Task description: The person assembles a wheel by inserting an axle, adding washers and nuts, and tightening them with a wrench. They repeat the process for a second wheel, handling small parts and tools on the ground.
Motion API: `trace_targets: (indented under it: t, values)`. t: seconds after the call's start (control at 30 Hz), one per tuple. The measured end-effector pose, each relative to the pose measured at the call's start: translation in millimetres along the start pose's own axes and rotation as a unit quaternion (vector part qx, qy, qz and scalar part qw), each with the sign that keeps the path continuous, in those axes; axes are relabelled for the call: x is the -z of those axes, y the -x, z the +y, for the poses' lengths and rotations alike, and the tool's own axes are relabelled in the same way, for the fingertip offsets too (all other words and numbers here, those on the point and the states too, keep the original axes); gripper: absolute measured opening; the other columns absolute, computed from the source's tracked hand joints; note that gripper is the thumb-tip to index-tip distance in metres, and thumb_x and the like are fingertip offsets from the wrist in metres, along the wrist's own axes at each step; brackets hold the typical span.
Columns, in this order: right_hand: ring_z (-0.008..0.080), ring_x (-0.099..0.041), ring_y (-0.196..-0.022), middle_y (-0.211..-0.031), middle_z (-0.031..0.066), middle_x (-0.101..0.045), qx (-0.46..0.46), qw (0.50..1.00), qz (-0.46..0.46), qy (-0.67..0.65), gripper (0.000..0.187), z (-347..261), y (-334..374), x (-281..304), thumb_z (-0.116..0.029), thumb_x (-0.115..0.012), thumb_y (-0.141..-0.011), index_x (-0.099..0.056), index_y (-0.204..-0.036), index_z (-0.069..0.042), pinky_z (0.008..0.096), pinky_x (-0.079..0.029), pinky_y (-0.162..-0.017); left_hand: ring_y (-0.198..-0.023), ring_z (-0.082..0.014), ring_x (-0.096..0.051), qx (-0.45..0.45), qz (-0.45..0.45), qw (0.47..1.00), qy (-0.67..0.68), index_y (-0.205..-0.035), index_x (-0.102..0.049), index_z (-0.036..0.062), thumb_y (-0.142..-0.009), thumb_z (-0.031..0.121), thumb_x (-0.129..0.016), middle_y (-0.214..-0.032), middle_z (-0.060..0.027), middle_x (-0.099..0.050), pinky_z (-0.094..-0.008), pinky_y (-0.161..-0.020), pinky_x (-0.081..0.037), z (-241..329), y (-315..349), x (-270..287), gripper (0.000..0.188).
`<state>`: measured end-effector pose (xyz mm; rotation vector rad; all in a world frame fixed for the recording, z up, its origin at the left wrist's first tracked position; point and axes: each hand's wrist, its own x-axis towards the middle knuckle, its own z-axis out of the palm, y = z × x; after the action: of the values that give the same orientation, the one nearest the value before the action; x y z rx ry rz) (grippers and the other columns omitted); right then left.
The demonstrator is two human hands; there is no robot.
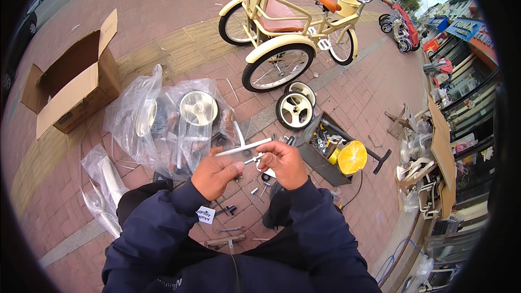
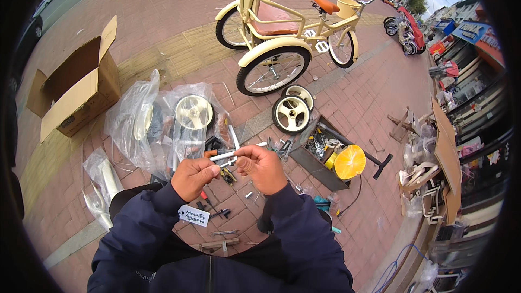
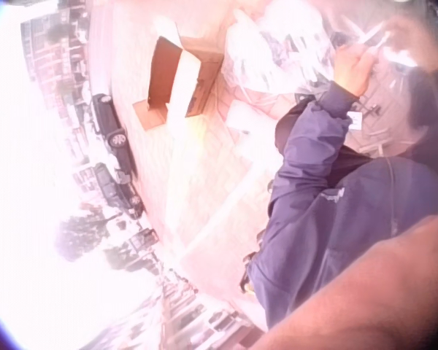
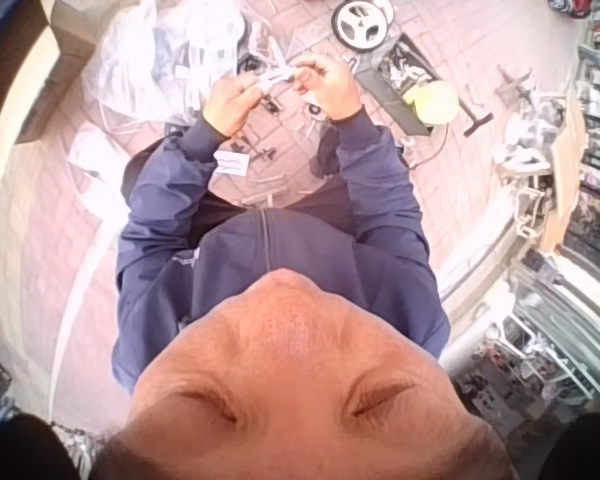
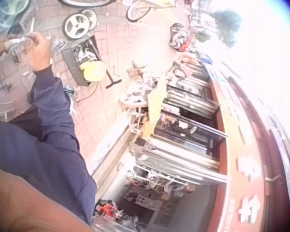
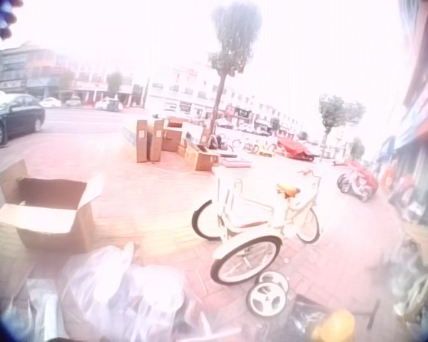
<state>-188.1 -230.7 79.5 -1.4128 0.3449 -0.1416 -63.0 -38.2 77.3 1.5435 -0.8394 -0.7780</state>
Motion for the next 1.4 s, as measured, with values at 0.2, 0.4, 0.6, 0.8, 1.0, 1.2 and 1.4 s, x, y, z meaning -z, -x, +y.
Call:
trace_targets:
  t: [0.2, 0.4, 0.6, 0.8, 1.0, 1.2, 1.4]
  values:
    - [0.0091, -0.061, -0.072, -0.087, 0.0055, -0.067, 0.005, 0.996, 0.087, 0.005, 0.027, -4, -2, -2, -0.017, -0.068, -0.092, -0.063, -0.109, 0.003, 0.0228, -0.051, -0.065, -0.064, -0.0266, -0.053, 0.022, 0.015, 1.000, 0.015, -0.075, -0.064, 0.0016, -0.096, 0.030, -0.052, -0.063, -0.0083, -0.056, -0.0380, -0.087, -0.040, 0, -1, 3, 0.037]
    - [0.0094, -0.061, -0.071, -0.087, 0.0055, -0.067, -0.008, 0.997, 0.055, 0.052, 0.026, -6, -1, -6, -0.014, -0.068, -0.091, -0.062, -0.109, 0.003, 0.0233, -0.051, -0.065, -0.065, -0.0254, -0.054, 0.001, 0.005, 1.000, -0.011, -0.078, -0.065, -0.0007, -0.095, 0.029, -0.052, -0.065, -0.0111, -0.056, -0.0361, -0.074, -0.042, -1, -1, 0, 0.037]
    - [0.0098, -0.062, -0.070, -0.082, 0.0042, -0.065, -0.017, 0.999, 0.035, -0.010, 0.026, -7, 0, -5, -0.017, -0.064, -0.094, -0.062, -0.110, 0.003, 0.0232, -0.051, -0.065, -0.060, -0.0144, -0.046, -0.011, -0.006, 1.000, -0.026, -0.076, -0.065, -0.0002, -0.096, 0.022, -0.055, -0.058, -0.0024, -0.048, -0.0359, -0.102, -0.038, -8, -6, 2, 0.031]
    - [0.0137, -0.063, -0.081, -0.099, 0.0093, -0.064, -0.032, 0.998, -0.016, -0.046, 0.033, -5, 1, -8, -0.021, -0.058, -0.098, -0.057, -0.119, 0.004, 0.0273, -0.053, -0.072, -0.059, -0.0091, -0.045, 0.014, -0.011, 1.000, -0.018, -0.075, -0.065, -0.0021, -0.095, 0.017, -0.057, -0.057, -0.0009, -0.048, -0.0381, -0.110, -0.037, -12, -7, 1, 0.028]
    - [0.0172, -0.064, -0.090, -0.107, 0.0110, -0.060, -0.075, 0.969, -0.051, -0.230, 0.032, 2, 0, -11, -0.009, -0.053, -0.098, -0.050, -0.126, 0.005, 0.0305, -0.054, -0.080, -0.063, -0.0101, -0.051, -0.027, -0.022, 0.995, -0.098, -0.078, -0.065, -0.0024, -0.095, 0.019, -0.058, -0.062, -0.0023, -0.054, -0.0325, -0.096, -0.044, -7, -4, 3, 0.028]
    - [0.0197, -0.064, -0.092, -0.109, 0.0117, -0.059, -0.056, 0.970, -0.046, -0.231, 0.030, 3, 0, -12, -0.008, -0.050, -0.098, -0.050, -0.126, 0.004, 0.0332, -0.054, -0.082, -0.064, -0.0103, -0.054, 0.055, -0.017, 0.997, -0.057, -0.081, -0.067, -0.0021, -0.095, 0.020, -0.060, -0.064, -0.0036, -0.058, -0.0291, -0.065, -0.046, -1, -5, 6, 0.027]
    - [0.0212, -0.065, -0.095, -0.112, 0.0125, -0.060, -0.082, 0.968, -0.049, -0.232, 0.034, 4, -1, -12, -0.001, -0.050, -0.094, -0.049, -0.128, 0.003, 0.0344, -0.054, -0.084, -0.061, -0.0089, -0.051, 0.015, -0.010, 0.995, -0.102, -0.080, -0.066, -0.0025, -0.094, 0.021, -0.060, -0.060, -0.0007, -0.052, -0.0291, -0.059, -0.043, 0, -1, 6, 0.028]
